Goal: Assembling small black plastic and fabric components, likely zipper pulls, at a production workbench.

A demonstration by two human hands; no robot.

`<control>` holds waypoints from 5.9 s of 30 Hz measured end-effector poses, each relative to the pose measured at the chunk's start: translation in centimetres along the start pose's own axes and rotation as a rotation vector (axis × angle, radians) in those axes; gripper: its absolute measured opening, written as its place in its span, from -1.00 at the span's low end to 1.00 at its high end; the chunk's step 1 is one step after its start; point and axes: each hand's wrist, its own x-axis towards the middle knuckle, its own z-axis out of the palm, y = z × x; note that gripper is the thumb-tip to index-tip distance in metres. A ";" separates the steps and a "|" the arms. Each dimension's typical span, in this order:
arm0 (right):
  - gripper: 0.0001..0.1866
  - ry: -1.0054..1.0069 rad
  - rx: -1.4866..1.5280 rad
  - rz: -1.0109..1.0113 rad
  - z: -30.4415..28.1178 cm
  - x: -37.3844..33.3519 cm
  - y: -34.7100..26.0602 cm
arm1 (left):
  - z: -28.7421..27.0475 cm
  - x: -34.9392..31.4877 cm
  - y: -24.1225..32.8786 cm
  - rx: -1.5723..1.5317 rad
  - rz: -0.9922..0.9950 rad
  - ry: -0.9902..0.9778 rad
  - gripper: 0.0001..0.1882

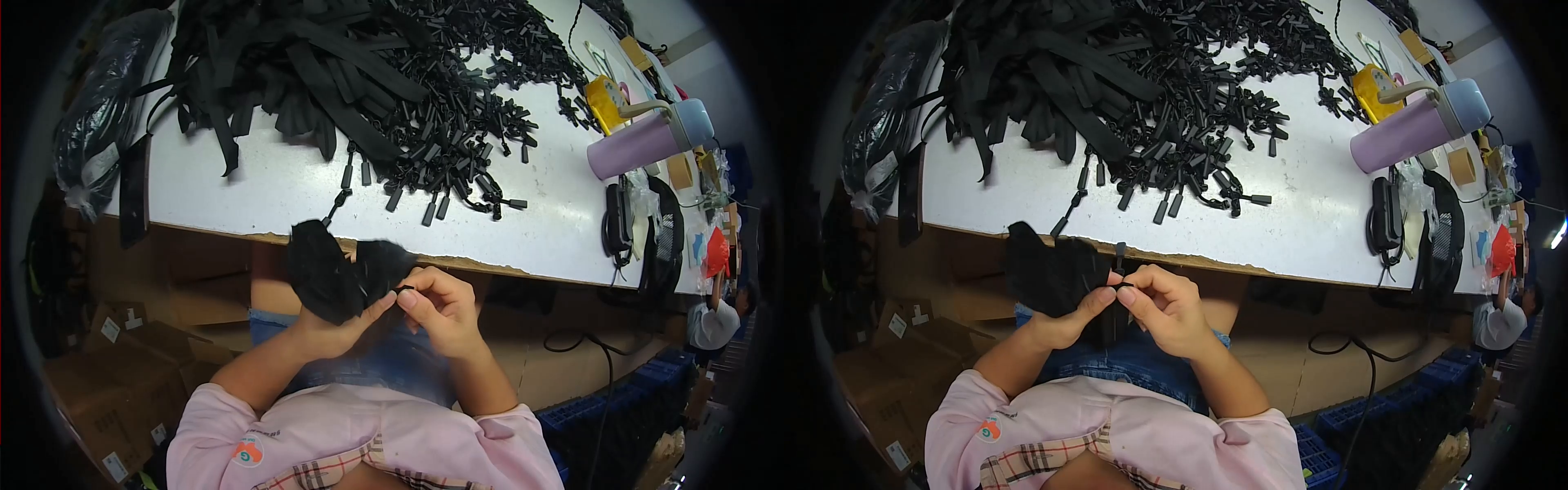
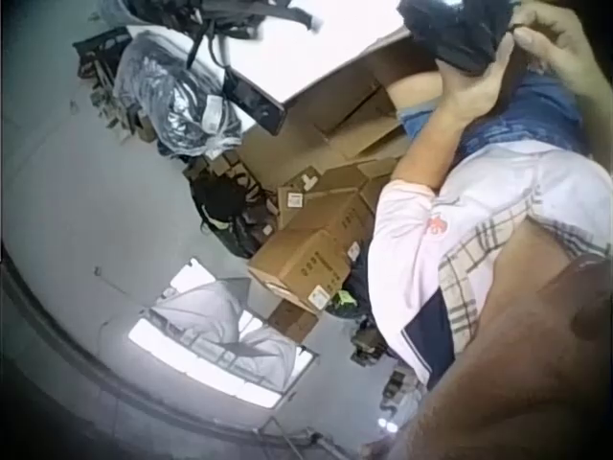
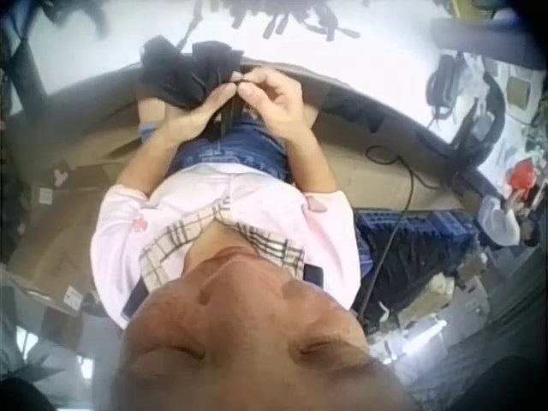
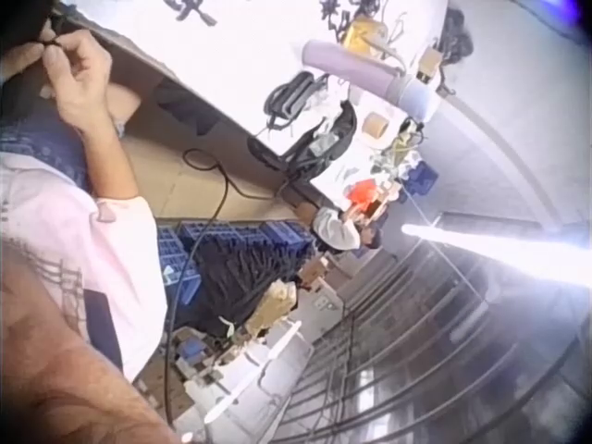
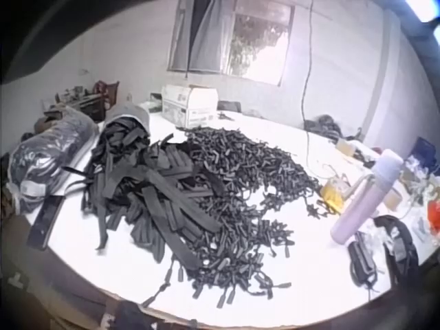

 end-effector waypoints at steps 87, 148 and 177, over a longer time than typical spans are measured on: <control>-0.81 0.208 -0.812 -0.730 0.2 1.6 -0.7 | 1.5 0.8 -1.4 -0.262 -0.026 0.202 -0.80; -0.87 -0.408 -0.414 -0.076 -0.8 1.2 -0.2 | 0.4 0.6 -0.5 -0.210 -0.001 0.273 -0.84; -0.92 0.043 0.095 -0.041 -0.2 0.0 0.3 | 0.1 1.4 -1.0 0.368 0.614 0.016 -0.84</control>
